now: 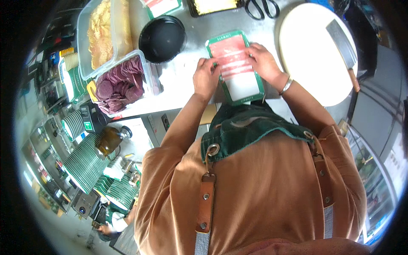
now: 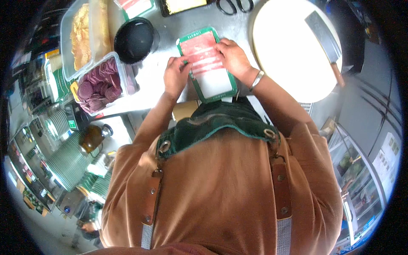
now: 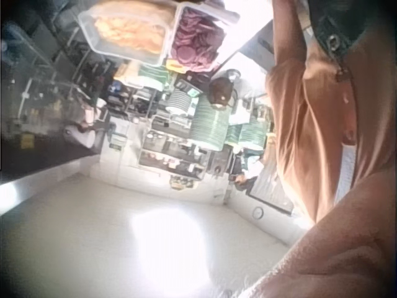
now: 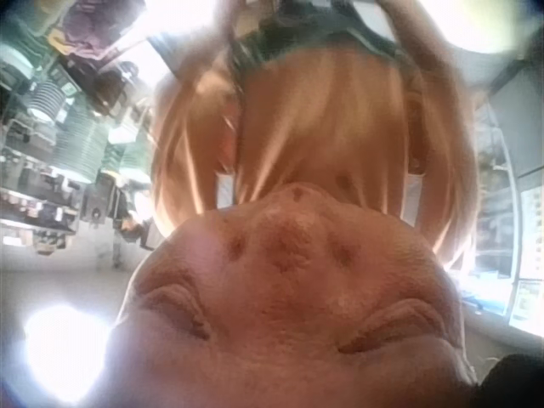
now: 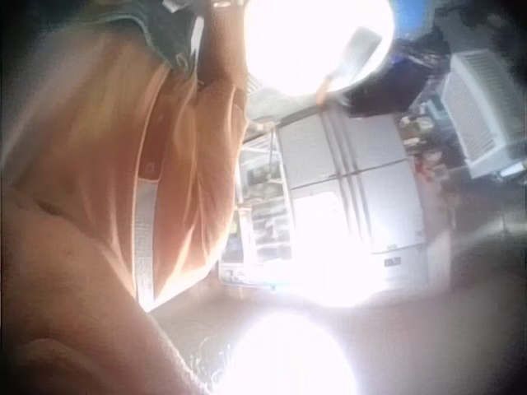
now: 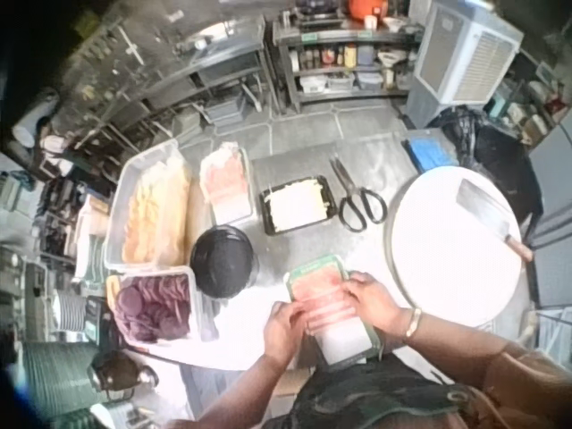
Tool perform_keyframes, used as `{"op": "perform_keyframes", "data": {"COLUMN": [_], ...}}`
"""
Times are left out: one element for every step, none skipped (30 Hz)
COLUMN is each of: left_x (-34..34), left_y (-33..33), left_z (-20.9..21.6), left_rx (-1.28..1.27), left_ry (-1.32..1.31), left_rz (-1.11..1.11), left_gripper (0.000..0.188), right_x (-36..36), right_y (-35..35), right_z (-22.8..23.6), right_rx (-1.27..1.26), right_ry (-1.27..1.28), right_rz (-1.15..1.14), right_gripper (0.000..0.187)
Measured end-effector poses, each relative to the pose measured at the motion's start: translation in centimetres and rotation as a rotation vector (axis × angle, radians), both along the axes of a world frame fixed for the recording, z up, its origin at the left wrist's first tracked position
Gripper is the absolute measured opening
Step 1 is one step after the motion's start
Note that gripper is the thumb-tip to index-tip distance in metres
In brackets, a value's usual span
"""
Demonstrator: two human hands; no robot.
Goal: The person assembles food trays by placing slices of meat, chips, and noodles into green rectangular containers. They handle each item by hand, arranging them neatly within the trays and stacking the completed trays on the counter.
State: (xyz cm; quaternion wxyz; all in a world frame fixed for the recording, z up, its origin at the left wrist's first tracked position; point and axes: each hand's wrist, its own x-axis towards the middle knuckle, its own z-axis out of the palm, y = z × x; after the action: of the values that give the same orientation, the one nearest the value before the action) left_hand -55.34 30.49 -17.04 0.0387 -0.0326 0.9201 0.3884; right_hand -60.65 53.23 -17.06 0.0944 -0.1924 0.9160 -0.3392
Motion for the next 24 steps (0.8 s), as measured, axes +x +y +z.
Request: {"op": "perform_keyframes", "data": {"left_x": [-0.2,-0.1,0.2,0.5,0.7,1.1,1.6,2.1,2.6,3.0,3.4,3.9,4.3,4.6,4.7,4.8,4.8,4.9,5.0,5.1,5.3,5.3,5.2,5.3], "left_y": [0.0,0.0,-0.2,-0.3,-0.5,-0.5,-0.6,-0.6,-0.7,-0.7,-0.8,-0.8,-0.9,-1.0,-1.1,-1.2,-1.4,-1.6,-1.9,-2.3,-2.5,-2.8,-3.0,-3.2], "left_z": [0.0,0.0,0.4,0.4,0.4,0.3,0.2,0.0,-0.1,-0.3,-0.5,-0.7,-0.7,-0.7,-0.6,-0.6,-0.4,-0.4,-0.3,-0.1,0.3,0.4,0.1,-0.1], "left_rx": [0.005,0.044,0.051,0.066,0.082,0.093,0.104,0.114,0.119,0.124,0.128,0.124,0.128,0.132,0.134,0.144,0.154,0.165,0.175,0.184,0.193,0.203,0.219,0.235], "left_ry": [0.023,0.032,0.013,0.001,-0.012,0.001,0.013,0.025,0.022,0.019,0.015,0.013,0.006,-0.001,-0.007,-0.005,-0.015,-0.027,-0.038,-0.063,-0.091,-0.119,-0.088,-0.059], "left_rz": [0.009,0.039,0.058,0.069,0.08,0.076,0.072,0.068,0.057,0.046,0.036,0.04,0.039,0.038,0.032,0.038,0.033,0.042,0.048,0.055,0.062,0.068,0.08,0.085], "left_gripper": [0.02,0.02,0.02,0.02,0.02,0.02,0.021,0.021,0.021,0.021,0.021,0.02,0.02,0.02,0.019,0.019,0.019,0.019,0.02,0.019,0.019,0.018,0.019,0.019], "right_x": [-0.7,-1.0,-1.8,-2.7,-3.8,-5.1,-6.8,-8.8,-10.5,-12.4,-14.2,-15.7,-16.9,-18.1,-19.2,-20.0,-20.6,-21.2,-21.6,-22.0,-22.1,-22.0,-22.5,-22.9], "right_y": [-0.1,-0.2,-0.4,-0.7,-1.0,-1.4,-1.9,-2.3,-2.9,-3.4,-3.8,-4.2,-4.6,-5.1,-5.3,-5.5,-5.4,-6.3,-6.6,-6.5,-6.4,-6.4,-6.9,-7.1], "right_z": [0.0,-0.2,0.2,0.8,1.5,1.9,2.2,2.7,2.6,2.7,2.8,2.8,2.8,2.7,1.9,1.1,0.2,0.5,1.0,1.5,1.8,1.9,2.2,2.4], "right_rx": [-0.006,-0.033,-0.061,-0.066,-0.071,-0.058,-0.046,0.008,0.026,0.057,0.088,0.163,0.238,0.313,0.376,0.441,0.505,0.485,0.488,0.491,0.494,0.434,0.487,0.542], "right_ry": [0.025,0.121,0.112,0.11,0.107,0.152,0.196,0.242,0.326,0.39,0.454,0.466,0.479,0.491,0.445,0.398,0.352,0.103,0.122,0.141,0.157,0.229,0.238,0.244], "right_rz": [0.012,0.012,0.017,0.023,0.032,0.046,0.06,0.098,0.081,0.111,0.142,0.151,0.161,0.17,0.167,0.164,0.16,0.08,0.147,0.212,0.279,0.249,0.262,0.27], "right_gripper": [0.021,0.02,0.019,0.018,0.018,0.018,0.018,0.018,0.021,0.022,0.023,0.023,0.024,0.025,0.025,0.026,0.027,0.029,0.029,0.029,0.029,0.031,0.032,0.032]}}
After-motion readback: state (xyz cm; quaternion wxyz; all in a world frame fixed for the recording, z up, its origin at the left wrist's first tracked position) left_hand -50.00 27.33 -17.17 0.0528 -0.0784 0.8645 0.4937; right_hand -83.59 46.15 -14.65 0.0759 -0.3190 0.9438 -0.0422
